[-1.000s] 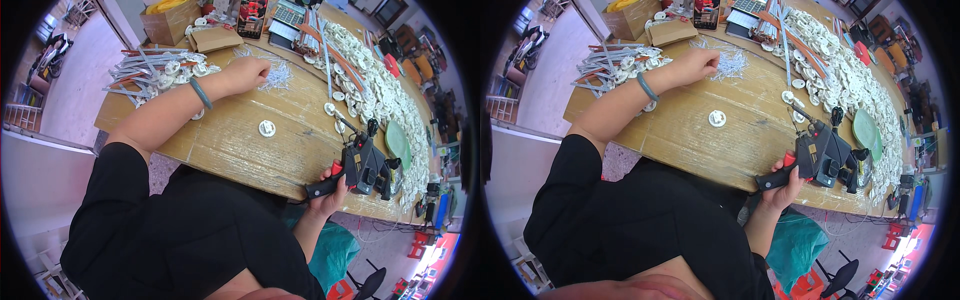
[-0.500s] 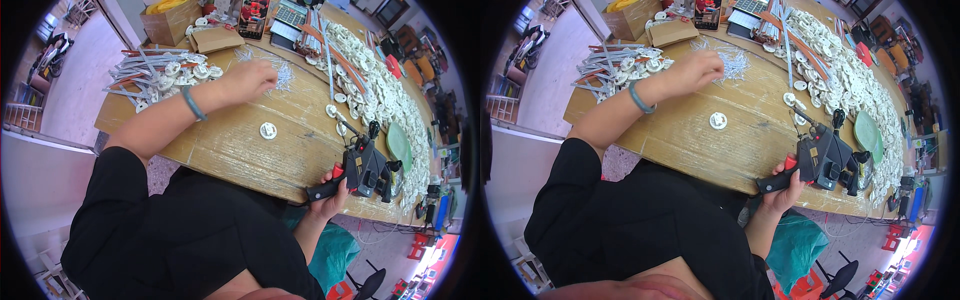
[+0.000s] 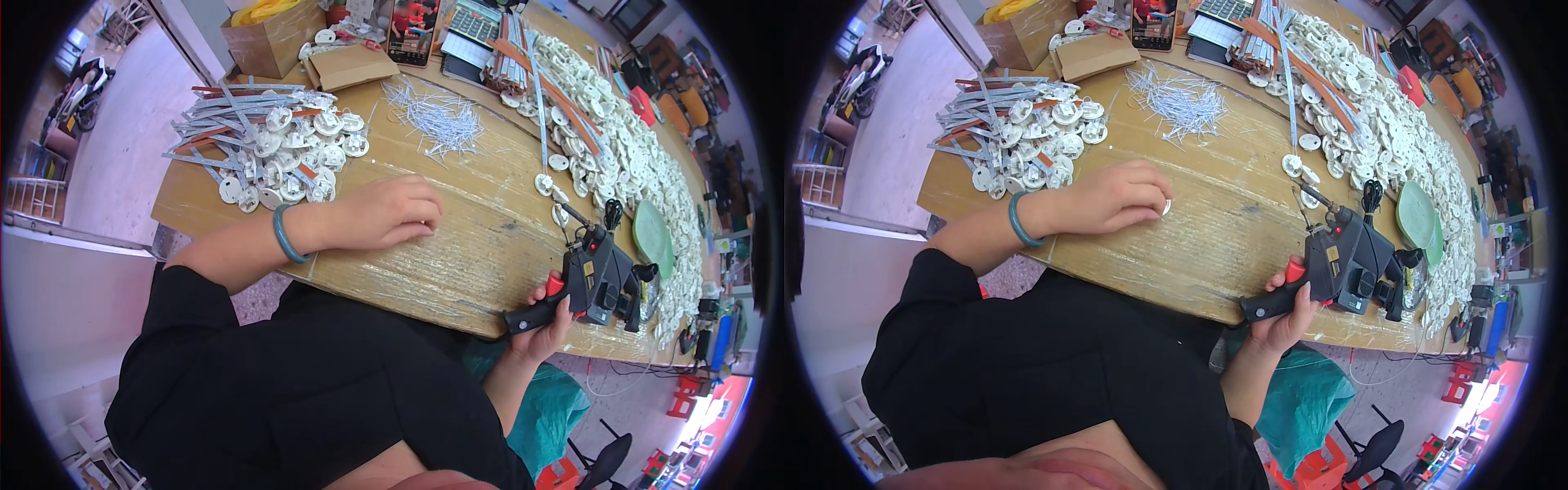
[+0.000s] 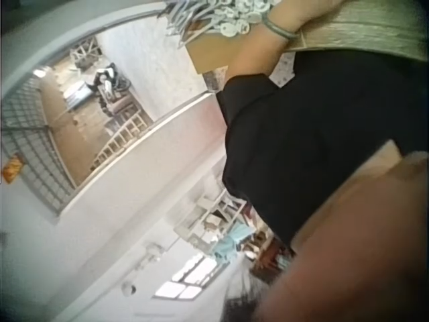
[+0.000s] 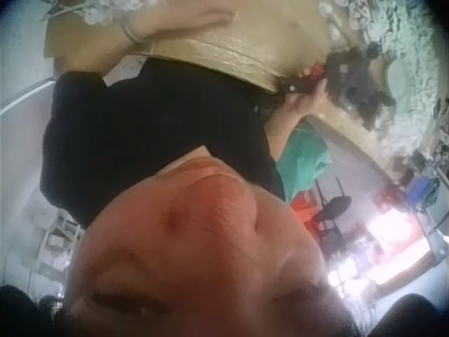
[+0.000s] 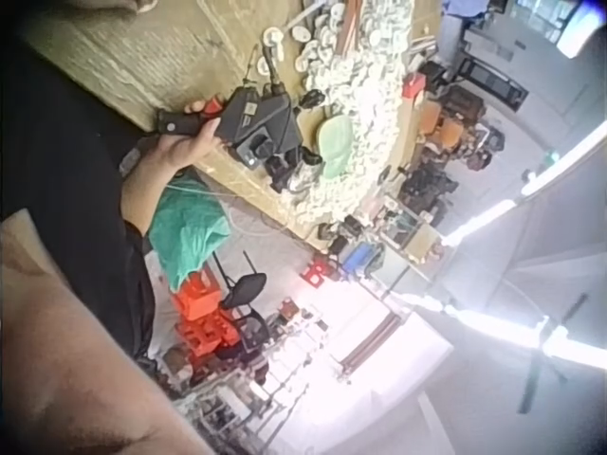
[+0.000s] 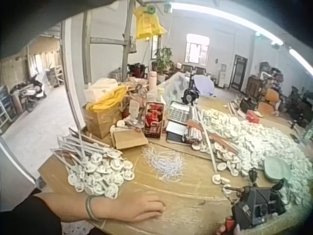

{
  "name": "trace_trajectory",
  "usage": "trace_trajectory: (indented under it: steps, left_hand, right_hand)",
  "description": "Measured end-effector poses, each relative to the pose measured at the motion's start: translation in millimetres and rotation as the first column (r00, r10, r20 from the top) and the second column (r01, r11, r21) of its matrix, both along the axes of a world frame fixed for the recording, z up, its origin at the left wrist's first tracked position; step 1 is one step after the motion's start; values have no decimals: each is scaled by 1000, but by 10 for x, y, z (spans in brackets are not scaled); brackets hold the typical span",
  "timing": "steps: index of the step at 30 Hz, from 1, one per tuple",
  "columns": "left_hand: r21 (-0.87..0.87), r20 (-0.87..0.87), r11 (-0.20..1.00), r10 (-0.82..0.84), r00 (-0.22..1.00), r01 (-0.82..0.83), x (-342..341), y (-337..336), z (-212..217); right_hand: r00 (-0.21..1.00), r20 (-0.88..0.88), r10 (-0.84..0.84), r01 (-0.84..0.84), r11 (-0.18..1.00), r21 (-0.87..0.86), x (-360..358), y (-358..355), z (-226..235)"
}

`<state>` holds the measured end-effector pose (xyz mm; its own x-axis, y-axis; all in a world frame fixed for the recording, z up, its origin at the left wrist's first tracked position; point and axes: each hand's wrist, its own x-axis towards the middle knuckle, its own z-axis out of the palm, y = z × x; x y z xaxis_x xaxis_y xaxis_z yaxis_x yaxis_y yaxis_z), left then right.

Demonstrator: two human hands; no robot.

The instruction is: The person solders connections on small circular electronic circuit boards using a soldering gun.

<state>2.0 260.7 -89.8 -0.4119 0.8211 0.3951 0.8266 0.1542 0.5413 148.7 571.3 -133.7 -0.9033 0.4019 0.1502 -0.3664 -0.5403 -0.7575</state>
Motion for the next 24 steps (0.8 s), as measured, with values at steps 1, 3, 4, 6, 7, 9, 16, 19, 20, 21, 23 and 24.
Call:
trace_trajectory:
  steps: [1,3,4,6,7,9,16,19,20,21,23,24]
  left_hand:
    - [36,46,997,60,997,-62,-6,-20,-30]
    - [70,95,990,117,989,-124,-15,-55,-31]
    - [69,124,987,135,983,-144,-14,-68,5]
    - [67,155,984,151,976,-162,-11,-84,4]
    - [77,169,983,149,974,-164,-14,-83,-25]
    - [86,186,983,143,972,-161,-39,-93,-46]
    - [91,146,990,90,985,-105,-68,-91,-134]
    - [19,156,992,121,980,-126,21,-96,-96]
    - [-29,141,988,151,978,-149,46,-100,-78]
    - [-31,143,989,150,978,-147,48,-100,-77]
    - [77,59,982,169,984,-173,25,-88,-79]
    - [74,63,983,164,985,-168,9,-92,-63]
  right_hand:
    - [1000,6,5,-5,1000,5,-2,6,-5]
    - [1000,2,6,-6,1000,6,-10,6,-16]
    - [1000,1,7,-7,1000,7,-8,6,-20]
    - [1000,2,8,-8,1000,4,2,20,-21]
    - [1000,2,9,-9,1000,0,2,26,-23]
    - [1000,1,6,-6,1000,4,-6,39,-35]
    - [999,41,-19,17,999,43,-23,60,-68]
    - [998,51,-35,32,998,53,-6,53,-64]
    - [998,49,-40,37,998,55,-2,48,-65]
    - [998,51,-41,39,998,54,1,47,-67]
    - [997,67,-49,46,998,47,9,50,-64]
    - [996,72,-55,52,998,45,6,48,-59]
